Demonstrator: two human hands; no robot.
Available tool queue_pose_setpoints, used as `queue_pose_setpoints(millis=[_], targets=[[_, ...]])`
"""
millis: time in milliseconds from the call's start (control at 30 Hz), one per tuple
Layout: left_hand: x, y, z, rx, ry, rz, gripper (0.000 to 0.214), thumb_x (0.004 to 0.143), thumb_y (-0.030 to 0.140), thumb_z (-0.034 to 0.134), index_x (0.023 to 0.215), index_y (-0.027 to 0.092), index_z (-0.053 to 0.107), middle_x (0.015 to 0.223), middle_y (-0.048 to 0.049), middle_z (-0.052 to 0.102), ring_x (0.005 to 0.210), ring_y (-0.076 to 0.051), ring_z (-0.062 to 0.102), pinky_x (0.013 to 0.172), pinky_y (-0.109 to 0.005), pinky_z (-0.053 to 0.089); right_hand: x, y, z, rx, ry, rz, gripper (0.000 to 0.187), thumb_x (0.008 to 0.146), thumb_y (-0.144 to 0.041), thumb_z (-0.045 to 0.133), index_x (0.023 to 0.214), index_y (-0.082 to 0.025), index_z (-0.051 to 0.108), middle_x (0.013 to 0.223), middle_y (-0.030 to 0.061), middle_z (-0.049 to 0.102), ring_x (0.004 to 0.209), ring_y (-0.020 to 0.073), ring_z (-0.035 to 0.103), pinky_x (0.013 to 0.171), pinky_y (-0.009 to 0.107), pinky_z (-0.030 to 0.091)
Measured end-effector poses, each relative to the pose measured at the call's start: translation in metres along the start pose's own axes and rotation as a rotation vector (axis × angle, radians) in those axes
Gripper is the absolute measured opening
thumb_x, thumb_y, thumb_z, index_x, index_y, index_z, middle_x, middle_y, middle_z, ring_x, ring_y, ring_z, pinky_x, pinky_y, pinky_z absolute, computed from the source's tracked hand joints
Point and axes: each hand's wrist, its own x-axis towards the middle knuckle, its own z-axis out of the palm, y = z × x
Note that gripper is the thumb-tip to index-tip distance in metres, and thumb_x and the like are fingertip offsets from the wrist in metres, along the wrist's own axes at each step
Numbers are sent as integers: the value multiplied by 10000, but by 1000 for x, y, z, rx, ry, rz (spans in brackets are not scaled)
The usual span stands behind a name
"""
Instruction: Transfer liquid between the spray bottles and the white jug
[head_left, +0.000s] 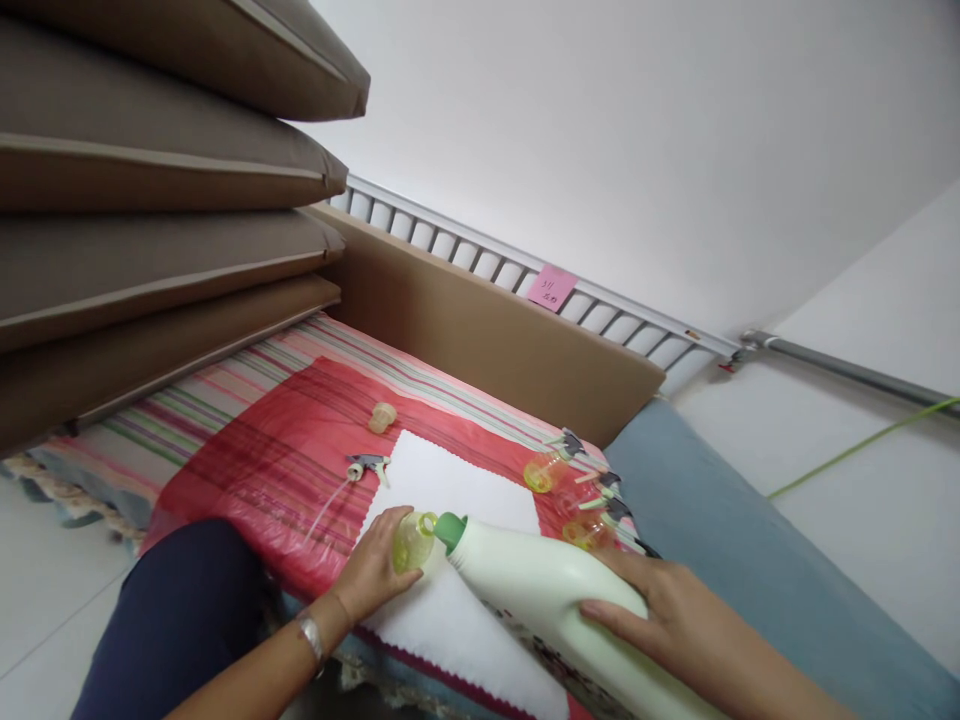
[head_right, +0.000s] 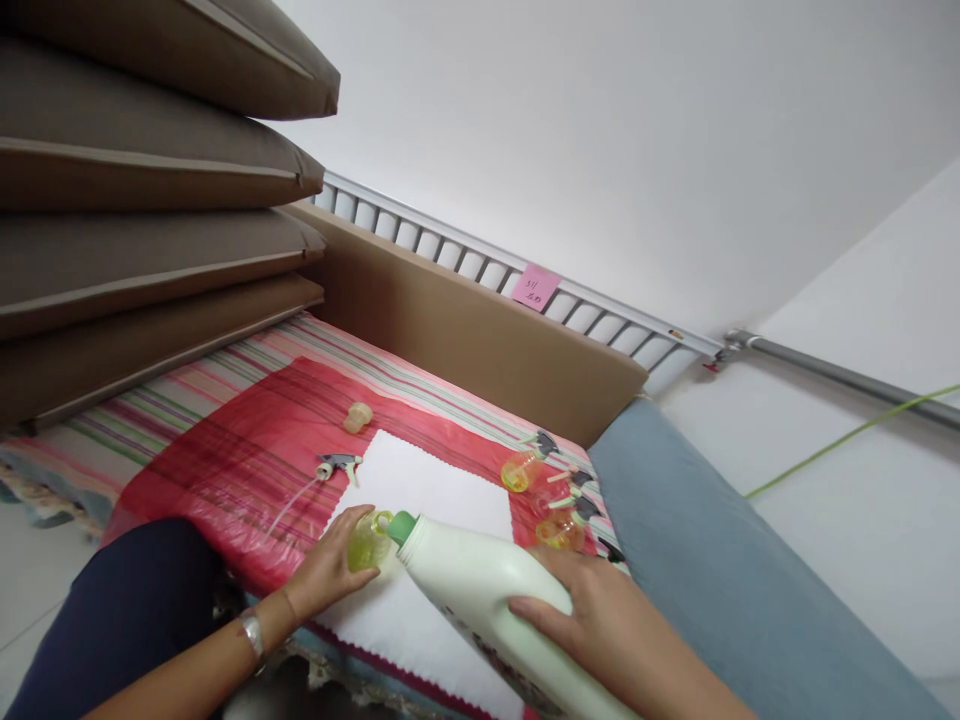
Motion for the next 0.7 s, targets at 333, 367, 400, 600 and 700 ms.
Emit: queue_pose_setpoints(millis=[333, 367, 400, 600, 700], targets=[[0, 3, 0, 6, 18, 18, 691, 633, 177, 680, 1258, 207, 386, 1245, -111, 515, 1178, -269, 478, 1035, -464, 375, 4, -9, -16, -37, 44, 7, 292, 749, -533, 573, 844, -286, 696, 834, 27, 722, 744, 247, 652, 681, 293, 502], [0, 3, 0, 5, 21, 16, 691, 634, 178, 681, 1258, 204, 387, 1244, -112, 516, 1178, -268, 478, 1036, -463, 375, 5, -9, -17, -44, 43, 2, 297, 752, -533, 570, 856, -284, 694, 841, 31, 721, 748, 248, 651, 690, 295, 501], [0, 3, 0, 6, 22, 12, 689, 635, 179, 681, 1258, 203, 388, 1244, -113, 515, 1180, -269, 477, 1038, -465, 372, 6, -9, -17, -49, 41, -1, 302, 755, -533, 568, 869, -283, 693, 850, 35, 720, 756, 250, 650, 702, 299, 499], [0, 2, 0, 3, -7, -16, 708, 636, 190, 686, 1275, 222, 382, 1256, -108, 511, 1195, -284, 463, 1042, -492, 361, 9, -13, -20, -42, 38, -13, 284, 735, -509, 597, 880, -287, 701, 887, 46, 721, 783, 262, 648, 715, 310, 501], [0, 4, 0, 9, -8, -4, 695, 645, 201, 681, 1273, 217, 384, 1252, -110, 512, 1191, -279, 465, 1039, -484, 365, 10, -17, -24, -54, 103, -6, 242, 680, -490, 656, 826, -307, 718, 816, 18, 728, 713, 240, 655, 648, 280, 509]])
